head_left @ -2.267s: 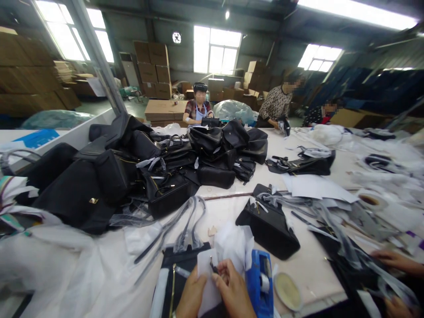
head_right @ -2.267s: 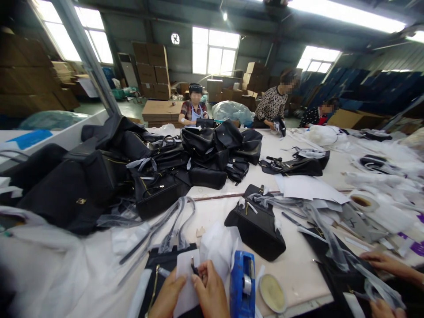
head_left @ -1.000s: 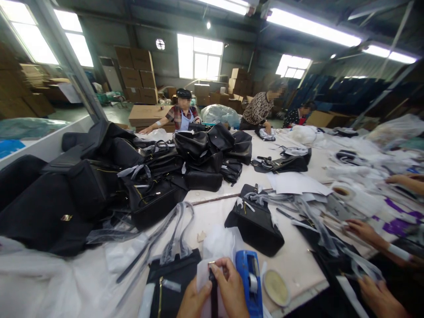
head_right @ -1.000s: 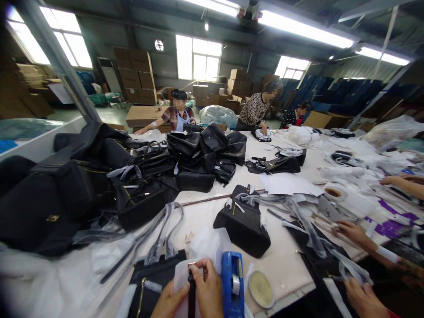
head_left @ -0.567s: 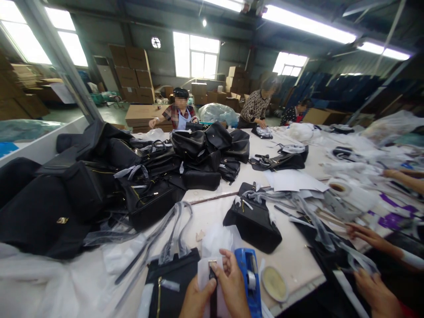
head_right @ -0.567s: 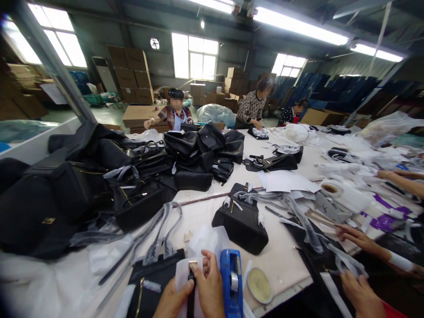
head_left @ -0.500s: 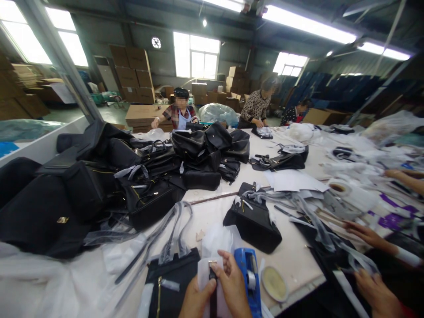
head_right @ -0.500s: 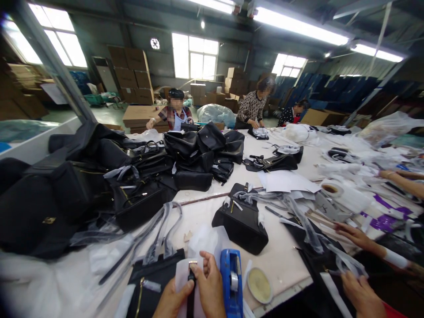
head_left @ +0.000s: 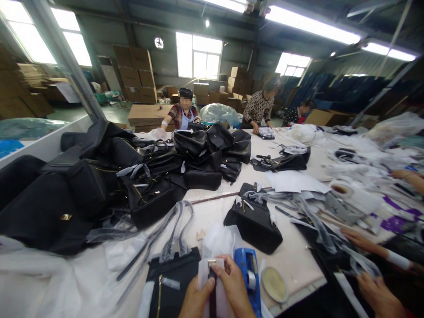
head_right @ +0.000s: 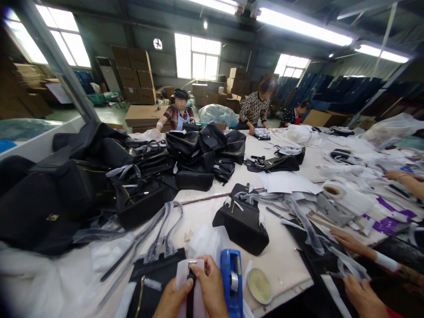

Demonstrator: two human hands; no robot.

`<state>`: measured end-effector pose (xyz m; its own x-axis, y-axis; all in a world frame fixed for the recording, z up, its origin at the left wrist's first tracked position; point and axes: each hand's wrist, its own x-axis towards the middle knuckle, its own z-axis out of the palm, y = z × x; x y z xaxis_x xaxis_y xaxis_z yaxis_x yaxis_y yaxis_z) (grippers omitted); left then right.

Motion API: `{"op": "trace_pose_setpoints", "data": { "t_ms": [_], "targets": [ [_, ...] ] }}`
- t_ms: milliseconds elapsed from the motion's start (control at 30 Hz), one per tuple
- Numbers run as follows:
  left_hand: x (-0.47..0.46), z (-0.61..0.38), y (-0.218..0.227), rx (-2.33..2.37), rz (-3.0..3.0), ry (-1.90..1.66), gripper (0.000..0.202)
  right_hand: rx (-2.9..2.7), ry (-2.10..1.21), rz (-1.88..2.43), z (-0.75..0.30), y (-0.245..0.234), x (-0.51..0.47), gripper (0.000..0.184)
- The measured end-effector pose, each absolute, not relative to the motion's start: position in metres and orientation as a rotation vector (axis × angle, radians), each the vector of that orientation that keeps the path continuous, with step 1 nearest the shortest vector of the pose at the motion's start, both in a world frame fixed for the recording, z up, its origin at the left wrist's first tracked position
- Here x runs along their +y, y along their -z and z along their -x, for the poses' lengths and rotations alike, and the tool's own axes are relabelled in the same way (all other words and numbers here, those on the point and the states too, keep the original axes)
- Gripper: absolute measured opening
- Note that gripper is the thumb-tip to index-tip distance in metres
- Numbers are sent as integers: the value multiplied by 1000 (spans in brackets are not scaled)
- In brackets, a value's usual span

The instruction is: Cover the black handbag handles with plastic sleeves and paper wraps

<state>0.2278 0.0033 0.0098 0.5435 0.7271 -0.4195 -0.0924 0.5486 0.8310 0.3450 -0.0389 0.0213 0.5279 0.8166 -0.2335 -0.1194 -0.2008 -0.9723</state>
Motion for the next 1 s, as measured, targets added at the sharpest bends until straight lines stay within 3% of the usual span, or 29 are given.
{"op": "trace_pose_setpoints", "data": {
  "t_ms": [267,500,833,1000],
  "targets": [
    [2,-232,6,826,-757,-596,64,-335,-1135,1370,-353,-21,-57,49],
    [-1,-232,3,777,-701,-480,57,-503,-1347,1342,-342,-21,-54,60],
    [2,-235,-11,794,-1000,-429,48,-692,-1157,1452,-350,-37,-49,41],
    [0,-229,-13,679,-872,-355,59,-709,-1040,1639,-350,-33,-53,42]
  ]
}}
